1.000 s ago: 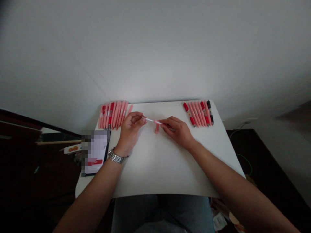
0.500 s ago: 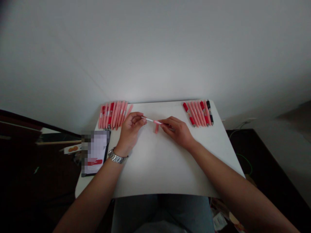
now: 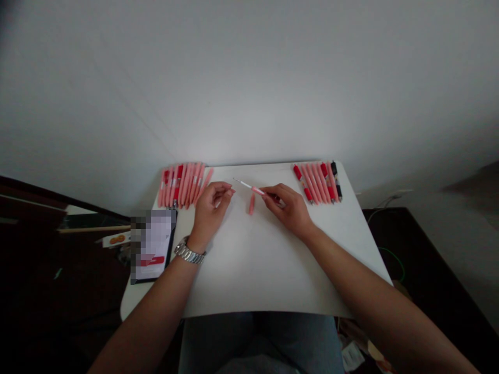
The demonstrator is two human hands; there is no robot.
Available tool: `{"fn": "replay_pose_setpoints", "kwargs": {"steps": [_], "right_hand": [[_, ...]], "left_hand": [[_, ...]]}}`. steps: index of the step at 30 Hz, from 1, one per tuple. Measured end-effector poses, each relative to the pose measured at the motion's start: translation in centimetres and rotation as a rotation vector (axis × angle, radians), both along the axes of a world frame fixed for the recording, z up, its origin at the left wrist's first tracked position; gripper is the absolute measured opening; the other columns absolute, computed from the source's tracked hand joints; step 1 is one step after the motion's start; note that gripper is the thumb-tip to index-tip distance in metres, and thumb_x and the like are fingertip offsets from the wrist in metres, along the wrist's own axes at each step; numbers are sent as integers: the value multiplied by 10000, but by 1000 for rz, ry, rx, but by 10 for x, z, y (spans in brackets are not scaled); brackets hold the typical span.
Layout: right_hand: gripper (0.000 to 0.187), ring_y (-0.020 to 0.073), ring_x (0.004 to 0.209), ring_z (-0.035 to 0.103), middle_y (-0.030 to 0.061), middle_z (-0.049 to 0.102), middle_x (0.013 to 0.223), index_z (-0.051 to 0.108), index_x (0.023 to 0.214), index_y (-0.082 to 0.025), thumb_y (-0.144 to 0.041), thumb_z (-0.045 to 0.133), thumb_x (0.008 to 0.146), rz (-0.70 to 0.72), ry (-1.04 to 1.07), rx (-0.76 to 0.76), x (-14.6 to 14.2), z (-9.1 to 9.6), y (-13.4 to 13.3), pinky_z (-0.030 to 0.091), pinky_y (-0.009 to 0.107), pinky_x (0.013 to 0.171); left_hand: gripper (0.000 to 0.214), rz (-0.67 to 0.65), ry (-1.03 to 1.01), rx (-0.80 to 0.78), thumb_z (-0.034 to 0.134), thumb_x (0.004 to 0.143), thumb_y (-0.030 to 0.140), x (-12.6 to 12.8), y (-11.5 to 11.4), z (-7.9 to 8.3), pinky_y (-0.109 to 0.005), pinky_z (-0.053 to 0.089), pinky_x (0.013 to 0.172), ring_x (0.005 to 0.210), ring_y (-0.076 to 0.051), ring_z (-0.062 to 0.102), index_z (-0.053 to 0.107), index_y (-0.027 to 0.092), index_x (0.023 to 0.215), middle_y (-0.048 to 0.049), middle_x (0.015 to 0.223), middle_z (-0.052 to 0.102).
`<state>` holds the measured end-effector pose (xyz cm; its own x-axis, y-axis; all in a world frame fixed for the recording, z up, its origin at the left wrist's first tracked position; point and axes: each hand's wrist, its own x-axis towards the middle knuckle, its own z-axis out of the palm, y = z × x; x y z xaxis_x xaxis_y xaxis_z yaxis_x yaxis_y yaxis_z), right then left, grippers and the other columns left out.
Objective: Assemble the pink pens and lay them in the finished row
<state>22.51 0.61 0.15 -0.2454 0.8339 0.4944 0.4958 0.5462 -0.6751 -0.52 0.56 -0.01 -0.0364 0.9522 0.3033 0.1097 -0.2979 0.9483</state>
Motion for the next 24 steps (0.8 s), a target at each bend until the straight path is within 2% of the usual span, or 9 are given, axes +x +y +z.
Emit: {"fn": "replay_pose_setpoints", "kwargs": {"steps": [8,12,19,24], "right_hand": [[244,184,771,656,64,717,910,727,1117,-211,-371,602,982,-81,27,-29,0,-4,3,548,332,697],[255,183,773,663,63,726,925,726,1118,-215,-391,601,982,-71,43,-46,-1,-5,4,554,331,695],[246,191,804,671,66,729,946,724,1124,-218,-379,601,985,-59,34,-46,-2,-4,4,562,340,722],[234,190,803,668,64,726,938,721,1122,-217,-368,609,982,-50,34,-46,-3,-4,3,559,340,722]], "left_hand": [[179,-85,416,157,610,943,227,2,-6,1,-357,487,897,921,-202,639,694,250,1099,-52,1014,694],[197,-151,570,214,594,955,223,5,-8,3,-394,463,933,992,-229,606,688,250,1127,-60,1045,679],[282,-187,722,283,582,970,248,11,-8,-1,-421,459,937,1005,-246,554,688,285,1229,-78,1077,614],[192,-173,763,296,589,968,265,12,-8,-3,-438,466,946,1014,-253,557,705,245,1120,-85,1083,614]]}}
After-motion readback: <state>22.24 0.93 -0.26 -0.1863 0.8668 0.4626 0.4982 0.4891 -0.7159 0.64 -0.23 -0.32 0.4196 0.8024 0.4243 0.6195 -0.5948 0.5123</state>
